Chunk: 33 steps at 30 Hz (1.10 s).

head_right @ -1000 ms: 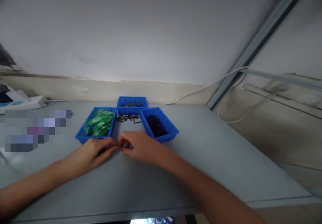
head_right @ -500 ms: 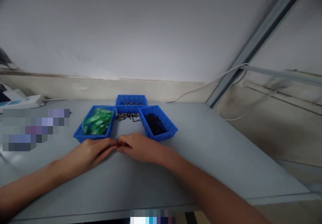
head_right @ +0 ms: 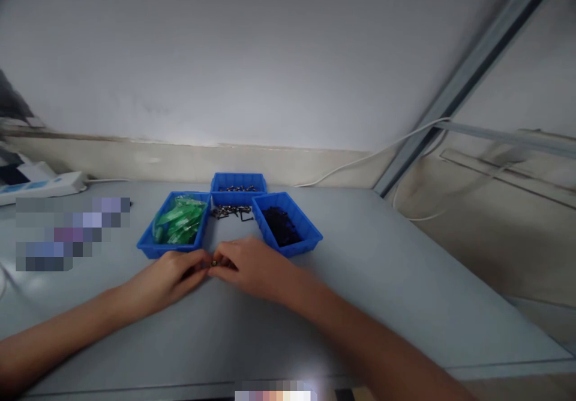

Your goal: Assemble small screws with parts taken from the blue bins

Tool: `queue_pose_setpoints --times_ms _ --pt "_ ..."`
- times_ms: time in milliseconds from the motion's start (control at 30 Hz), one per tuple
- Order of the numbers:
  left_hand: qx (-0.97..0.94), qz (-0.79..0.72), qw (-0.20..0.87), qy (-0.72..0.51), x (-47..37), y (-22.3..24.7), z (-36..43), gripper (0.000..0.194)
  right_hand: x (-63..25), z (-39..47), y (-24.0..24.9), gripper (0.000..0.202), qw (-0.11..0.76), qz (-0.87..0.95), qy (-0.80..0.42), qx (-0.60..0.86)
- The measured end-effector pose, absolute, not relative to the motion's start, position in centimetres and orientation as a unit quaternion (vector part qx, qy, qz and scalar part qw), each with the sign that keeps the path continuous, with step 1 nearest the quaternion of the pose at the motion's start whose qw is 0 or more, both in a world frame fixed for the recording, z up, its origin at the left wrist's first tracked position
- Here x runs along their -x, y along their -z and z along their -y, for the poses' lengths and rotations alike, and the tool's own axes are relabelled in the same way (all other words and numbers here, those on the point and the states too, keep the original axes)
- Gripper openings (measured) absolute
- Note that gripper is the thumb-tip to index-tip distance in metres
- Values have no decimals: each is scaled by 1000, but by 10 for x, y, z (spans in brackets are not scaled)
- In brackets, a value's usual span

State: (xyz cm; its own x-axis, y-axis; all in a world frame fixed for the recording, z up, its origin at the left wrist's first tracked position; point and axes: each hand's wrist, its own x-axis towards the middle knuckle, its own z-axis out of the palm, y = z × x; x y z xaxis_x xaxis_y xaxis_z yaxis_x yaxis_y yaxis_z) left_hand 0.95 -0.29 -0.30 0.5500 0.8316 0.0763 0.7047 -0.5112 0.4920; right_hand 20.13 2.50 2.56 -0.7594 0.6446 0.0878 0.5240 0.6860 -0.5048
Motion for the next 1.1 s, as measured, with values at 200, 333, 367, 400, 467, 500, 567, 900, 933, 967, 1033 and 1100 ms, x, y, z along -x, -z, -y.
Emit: queue_pose_setpoints --times_ms 200,333,367,400,467,500,567,900,933,967,1033,1100 --pt "-841 -465 197 -193 -10 6 2 17 -197 -26 -32 15 116 910 -219 331" --pt "-833 -477 184 -211 -9 4 2 18 -196 -33 -47 13 96 924 -214 301" --pt "-834 -480 178 -206 -9 4 3 19 -197 -38 -52 13 88 927 -214 294" --pt "-838 -482 168 -195 -9 3 3 21 -197 -45 -58 12 83 930 -213 289" --pt "-857 -471 139 -154 -10 0 5 22 -198 -67 -67 13 89 930 -183 307" --pt "-871 -459 121 -129 -10 -1 6 22 -198 -81 -71 13 98 929 -156 322" --pt "-896 -427 92 -86 -11 -3 7 22 -197 -111 -74 14 94 925 -106 354" --pt "-927 -365 57 -55 -9 -7 6 20 -181 -190 -67 16 1 918 -30 396" --pt "-928 -363 56 -56 -9 -7 6 20 -180 -192 -66 17 -6 919 -27 394" --pt "-929 -361 56 -57 -9 -7 6 20 -179 -193 -65 18 -11 919 -24 393" --pt "-930 -360 55 -55 -9 -6 6 20 -177 -196 -64 19 -17 920 -11 391" --pt "-929 -361 52 -52 -10 -6 6 19 -174 -193 -64 20 -11 920 10 391"
